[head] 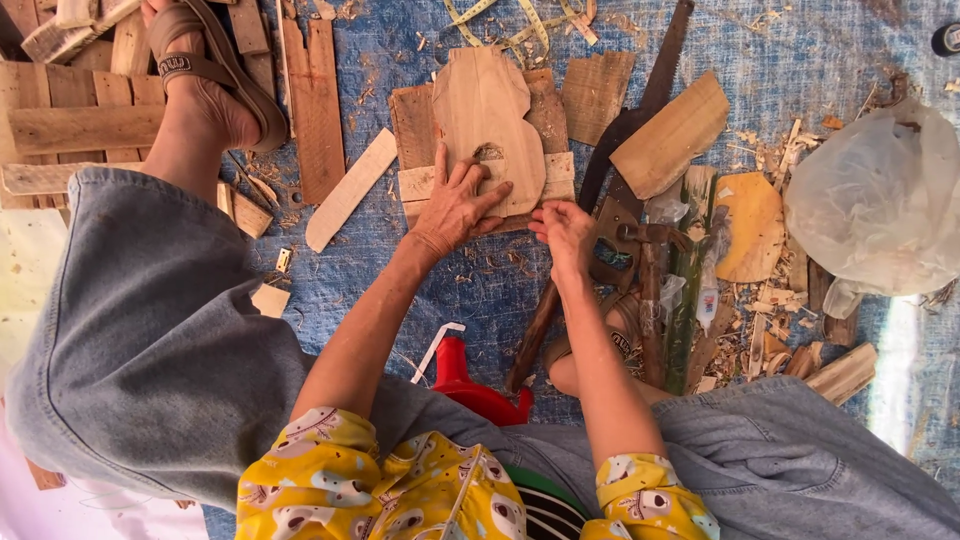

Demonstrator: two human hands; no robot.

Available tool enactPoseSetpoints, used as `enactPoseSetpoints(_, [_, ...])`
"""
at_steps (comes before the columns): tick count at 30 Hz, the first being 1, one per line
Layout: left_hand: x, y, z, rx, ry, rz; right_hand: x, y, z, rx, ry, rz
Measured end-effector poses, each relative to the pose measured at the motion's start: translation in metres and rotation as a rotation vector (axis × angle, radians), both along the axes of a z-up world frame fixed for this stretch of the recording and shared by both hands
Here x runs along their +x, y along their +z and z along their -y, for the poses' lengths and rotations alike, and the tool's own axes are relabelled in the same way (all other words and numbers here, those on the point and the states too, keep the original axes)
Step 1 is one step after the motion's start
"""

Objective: Assembling wooden components of an instrument body using a hammer and wooden blocks.

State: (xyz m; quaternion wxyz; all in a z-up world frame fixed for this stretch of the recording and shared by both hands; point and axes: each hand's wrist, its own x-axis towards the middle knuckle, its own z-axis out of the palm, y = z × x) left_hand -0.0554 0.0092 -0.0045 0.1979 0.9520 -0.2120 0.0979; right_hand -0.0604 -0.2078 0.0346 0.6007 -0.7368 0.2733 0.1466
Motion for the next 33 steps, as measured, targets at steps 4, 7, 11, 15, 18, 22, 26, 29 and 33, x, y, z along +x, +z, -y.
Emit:
enactPoseSetpoints(4, [0.001, 0.003, 0.003, -0.009, 0.000, 0.022, -0.005, -0.031, 0.004, 0.035, -0.018, 0.057])
enactPoseSetpoints(7, [0.004, 0.003, 0.002, -0.017, -0.021, 0.031, -0.006, -0.035, 0.001, 0.012, -0.013, 0.117])
enactPoseSetpoints(11, [0.008, -0.001, 0.000, -0.009, -0.057, 0.052, -0.007, -0.033, -0.006, -0.260, 0.083, 0.291])
enactPoseSetpoints(15, [0.008, -0.001, -0.002, -0.027, -0.092, 0.044, -0.008, -0.027, -0.012, -0.369, 0.076, 0.364])
enactPoseSetpoints(18, [0.010, 0.000, -0.002, -0.025, -0.096, 0.053, -0.008, -0.032, -0.013, -0.385, 0.073, 0.393])
enactPoseSetpoints(22, [0.009, -0.002, -0.002, -0.033, -0.089, 0.049, -0.006, -0.030, -0.013, -0.382, 0.069, 0.401])
enactPoseSetpoints(26, [0.012, -0.002, 0.000, -0.045, -0.087, 0.039, -0.002, -0.023, -0.013, -0.388, 0.081, 0.417])
enactPoseSetpoints(29, [0.012, -0.002, -0.001, -0.053, -0.084, 0.036, 0.000, -0.021, -0.015, -0.386, 0.082, 0.435])
enactPoseSetpoints(33, [0.011, -0.003, 0.000, -0.063, -0.068, 0.031, 0.002, -0.031, -0.007, -0.411, 0.126, 0.425])
